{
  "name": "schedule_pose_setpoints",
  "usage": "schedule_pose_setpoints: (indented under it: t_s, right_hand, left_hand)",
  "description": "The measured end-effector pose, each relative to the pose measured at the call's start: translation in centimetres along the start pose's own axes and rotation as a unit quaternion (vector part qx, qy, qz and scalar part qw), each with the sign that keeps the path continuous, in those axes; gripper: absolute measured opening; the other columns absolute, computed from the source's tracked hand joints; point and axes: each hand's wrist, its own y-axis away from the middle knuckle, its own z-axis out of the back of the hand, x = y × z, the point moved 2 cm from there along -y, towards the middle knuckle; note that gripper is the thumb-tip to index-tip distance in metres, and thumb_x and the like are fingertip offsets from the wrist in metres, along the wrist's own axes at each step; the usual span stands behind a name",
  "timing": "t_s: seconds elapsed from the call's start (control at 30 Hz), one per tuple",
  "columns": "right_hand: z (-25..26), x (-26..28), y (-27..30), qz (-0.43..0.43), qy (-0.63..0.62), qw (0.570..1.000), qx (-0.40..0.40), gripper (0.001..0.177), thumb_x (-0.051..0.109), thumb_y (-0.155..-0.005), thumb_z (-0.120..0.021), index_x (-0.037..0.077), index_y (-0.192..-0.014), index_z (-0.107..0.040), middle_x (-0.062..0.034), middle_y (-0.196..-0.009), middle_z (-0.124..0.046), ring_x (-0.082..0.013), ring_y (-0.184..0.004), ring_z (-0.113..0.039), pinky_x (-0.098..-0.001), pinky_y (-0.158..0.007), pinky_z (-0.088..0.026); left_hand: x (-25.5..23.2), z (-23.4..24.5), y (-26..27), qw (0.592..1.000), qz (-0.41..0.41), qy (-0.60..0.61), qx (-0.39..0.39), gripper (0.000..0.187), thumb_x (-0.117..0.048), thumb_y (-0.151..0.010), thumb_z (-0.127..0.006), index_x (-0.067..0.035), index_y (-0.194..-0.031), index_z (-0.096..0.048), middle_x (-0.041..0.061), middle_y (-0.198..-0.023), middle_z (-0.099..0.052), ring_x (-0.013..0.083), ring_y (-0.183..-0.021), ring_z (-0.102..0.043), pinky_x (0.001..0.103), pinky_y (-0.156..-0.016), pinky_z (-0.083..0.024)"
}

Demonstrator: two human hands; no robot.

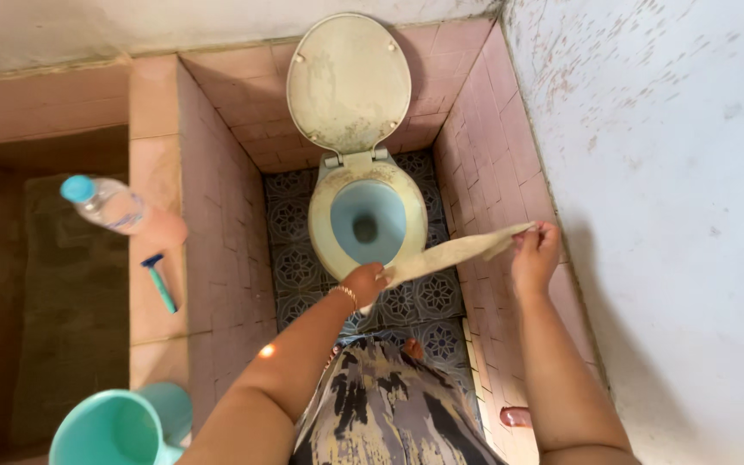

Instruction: The person scrubs the inside of a toilet bowl with a pink brush, then uses a cloth to wipe the rim and seat. They pour water from a blue jug into the bowl and continue wiping the toilet seat and lid.

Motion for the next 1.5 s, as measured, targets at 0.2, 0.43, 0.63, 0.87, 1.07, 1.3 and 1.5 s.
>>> schedule_pose_setpoints:
  t_s: [0.2,0.43,0.63,0.87,1.07,1.3,1.5]
  right_hand:
    - [-3.2,-7.8,-1.0,0.054,0.19,0.979,0.053,0.014,0.017,-0.108,-0.055,0.004,-0.109,-0.061,-0.0095,-0.101,-0.071,-0.0195,-0.091,-0.067,-0.035,-0.082,-0.053]
    - [-12.1,-17.2,1.4,0.001,0.212,0.97,0.119,0.016,0.021,-0.104,-0.053,0.007,-0.109,-0.059,-0.0113,-0.1,-0.07,-0.0283,-0.092,-0.069,-0.0408,-0.081,-0.053]
    - [-18.6,-23.4,8.0,0.03,0.314,0.918,0.238,0.017,0.019,-0.099,-0.057,0.006,-0.11,-0.058,-0.0177,-0.119,-0.063,-0.0364,-0.11,-0.064,-0.0452,-0.094,-0.053]
    - [-20.7,-30.6,11.2,-0.097,0.465,0.803,0.361,0.074,0.04,-0.099,-0.054,0.022,-0.161,-0.018,-0.0268,-0.162,-0.016,-0.0428,-0.154,-0.01,-0.058,-0.118,-0.024]
    - [-22.4,-35.3,12.2,0.014,0.433,0.864,0.256,0.078,0.04,-0.102,-0.047,0.004,-0.162,-0.012,-0.0429,-0.159,-0.003,-0.0554,-0.15,0.001,-0.0617,-0.121,-0.009]
    - [-21.8,-36.8,9.7,0.076,0.415,0.874,0.242,0.073,0.022,-0.1,-0.046,-0.005,-0.161,-0.018,-0.0457,-0.159,-0.006,-0.0615,-0.152,-0.002,-0.0624,-0.125,-0.014]
    - [-21.5,-34.7,7.1,0.134,0.443,0.851,0.25,0.074,0.021,-0.091,-0.06,-0.001,-0.156,-0.033,-0.0341,-0.145,-0.034,-0.06,-0.145,-0.014,-0.0647,-0.12,-0.019]
  left_hand:
    - [5.5,-4.7,-1.8,0.974,0.208,0.078,-0.046,0.031,-0.029,-0.098,-0.056,-0.006,-0.119,-0.059,0.023,-0.114,-0.069,0.0415,-0.106,-0.066,0.047,-0.093,-0.051]
    - [10.2,-6.7,-4.4,0.925,0.368,0.026,-0.086,0.034,-0.032,-0.099,-0.057,-0.014,-0.128,-0.06,0.018,-0.124,-0.069,0.0398,-0.112,-0.065,0.049,-0.096,-0.052]
    - [9.4,-9.5,-5.9,0.958,0.284,-0.007,-0.028,0.037,-0.023,-0.097,-0.053,-0.025,-0.132,-0.063,0.012,-0.126,-0.069,0.0338,-0.114,-0.067,0.045,-0.101,-0.051]
    - [9.9,-12.6,-5.6,0.984,0.17,-0.057,0.018,0.035,-0.009,-0.09,-0.058,-0.014,-0.123,-0.067,0.014,-0.12,-0.066,0.0355,-0.113,-0.062,0.048,-0.1,-0.049]
    - [12.0,-14.8,-5.1,0.98,0.192,-0.049,-0.034,0.051,-0.01,-0.087,-0.065,-0.009,-0.137,-0.056,0.01,-0.137,-0.049,0.0355,-0.126,-0.05,0.045,-0.107,-0.044]
    - [12.0,-15.8,-10.0,0.956,0.273,-0.052,-0.092,0.041,-0.013,-0.08,-0.074,-0.016,-0.121,-0.071,0.015,-0.158,-0.032,0.0384,-0.138,-0.037,0.051,-0.112,-0.03]
    - [12.8,-15.7,-10.8,0.971,0.209,-0.068,-0.097,0.035,-0.012,-0.081,-0.073,-0.015,-0.116,-0.072,0.007,-0.143,-0.057,0.0296,-0.133,-0.048,0.049,-0.112,-0.035]
